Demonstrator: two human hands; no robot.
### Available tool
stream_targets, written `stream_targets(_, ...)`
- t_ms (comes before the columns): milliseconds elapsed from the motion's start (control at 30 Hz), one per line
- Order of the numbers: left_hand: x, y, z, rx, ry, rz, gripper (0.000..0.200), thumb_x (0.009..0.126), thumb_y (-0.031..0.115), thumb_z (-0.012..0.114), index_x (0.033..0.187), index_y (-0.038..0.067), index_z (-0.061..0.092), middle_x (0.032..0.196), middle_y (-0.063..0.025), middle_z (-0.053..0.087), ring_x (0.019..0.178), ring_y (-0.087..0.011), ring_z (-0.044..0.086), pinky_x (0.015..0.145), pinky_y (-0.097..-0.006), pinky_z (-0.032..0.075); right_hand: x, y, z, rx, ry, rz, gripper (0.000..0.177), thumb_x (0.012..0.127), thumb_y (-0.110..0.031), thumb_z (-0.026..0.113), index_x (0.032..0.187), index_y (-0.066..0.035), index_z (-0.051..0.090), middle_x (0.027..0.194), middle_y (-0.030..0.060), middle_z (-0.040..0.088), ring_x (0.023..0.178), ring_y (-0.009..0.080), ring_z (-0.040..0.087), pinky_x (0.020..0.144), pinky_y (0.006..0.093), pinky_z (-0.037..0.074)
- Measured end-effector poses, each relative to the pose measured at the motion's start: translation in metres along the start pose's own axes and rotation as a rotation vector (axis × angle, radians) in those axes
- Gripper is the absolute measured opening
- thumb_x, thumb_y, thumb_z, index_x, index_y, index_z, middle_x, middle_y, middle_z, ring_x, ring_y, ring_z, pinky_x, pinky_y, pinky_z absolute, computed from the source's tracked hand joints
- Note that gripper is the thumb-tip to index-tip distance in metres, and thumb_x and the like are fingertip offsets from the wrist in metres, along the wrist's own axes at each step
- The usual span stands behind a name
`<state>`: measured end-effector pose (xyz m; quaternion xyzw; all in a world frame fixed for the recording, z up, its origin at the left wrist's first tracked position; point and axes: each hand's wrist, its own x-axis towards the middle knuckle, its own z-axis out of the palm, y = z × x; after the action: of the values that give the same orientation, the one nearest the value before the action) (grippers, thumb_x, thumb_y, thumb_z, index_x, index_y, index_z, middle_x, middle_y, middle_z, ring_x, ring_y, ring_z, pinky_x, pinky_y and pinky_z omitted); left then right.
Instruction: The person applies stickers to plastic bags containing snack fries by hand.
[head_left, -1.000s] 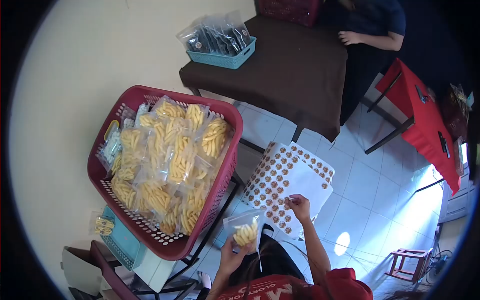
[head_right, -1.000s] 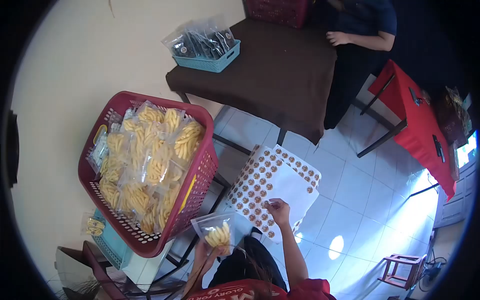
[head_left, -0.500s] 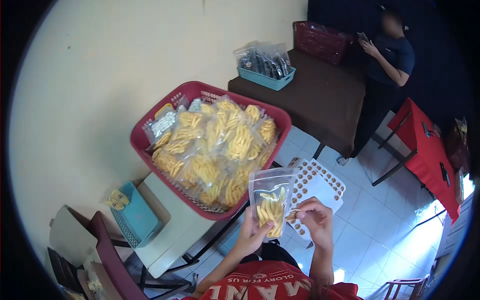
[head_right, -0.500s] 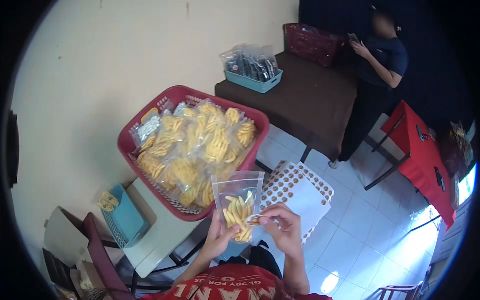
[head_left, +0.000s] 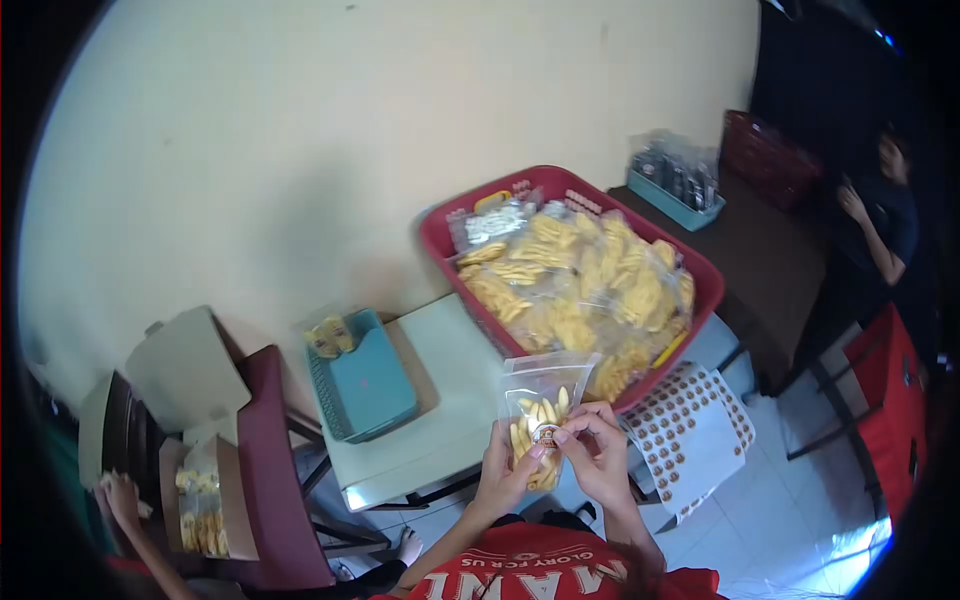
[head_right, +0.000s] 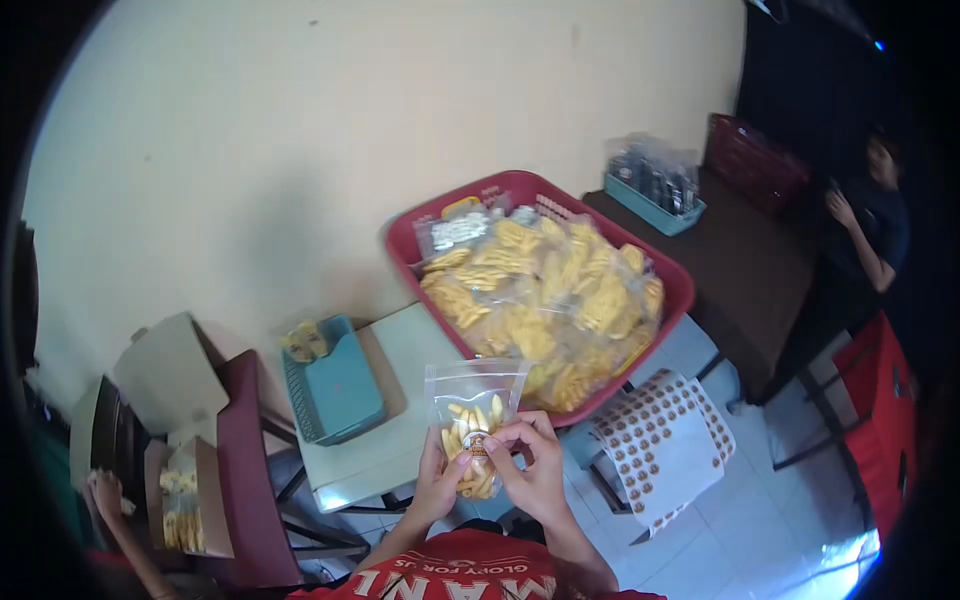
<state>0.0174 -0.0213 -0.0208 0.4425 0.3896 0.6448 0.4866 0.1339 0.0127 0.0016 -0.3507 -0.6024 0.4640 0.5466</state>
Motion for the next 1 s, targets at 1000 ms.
stream_targets(1000, 0.008, 0.002, -0.142, 0.233, 0.821, 0.029, 0.019, 0.084, 0.015, 0.041, 0.094, 0.0, 0.043, 0.078, -0.0033, 0.05, 0.07, -0.005, 0.044, 0.062, -0.0199, 0.039, 0.062, 0.083, 0.183, 0.325, -0.648, 0.378, 0.02, 0.08, -0.012, 0.047, 0.092, 0.005, 0.049, 0.081, 0.0054, 0.054, 0.07, 0.0069, 0.049, 0.062, 0.0194, 0.04)
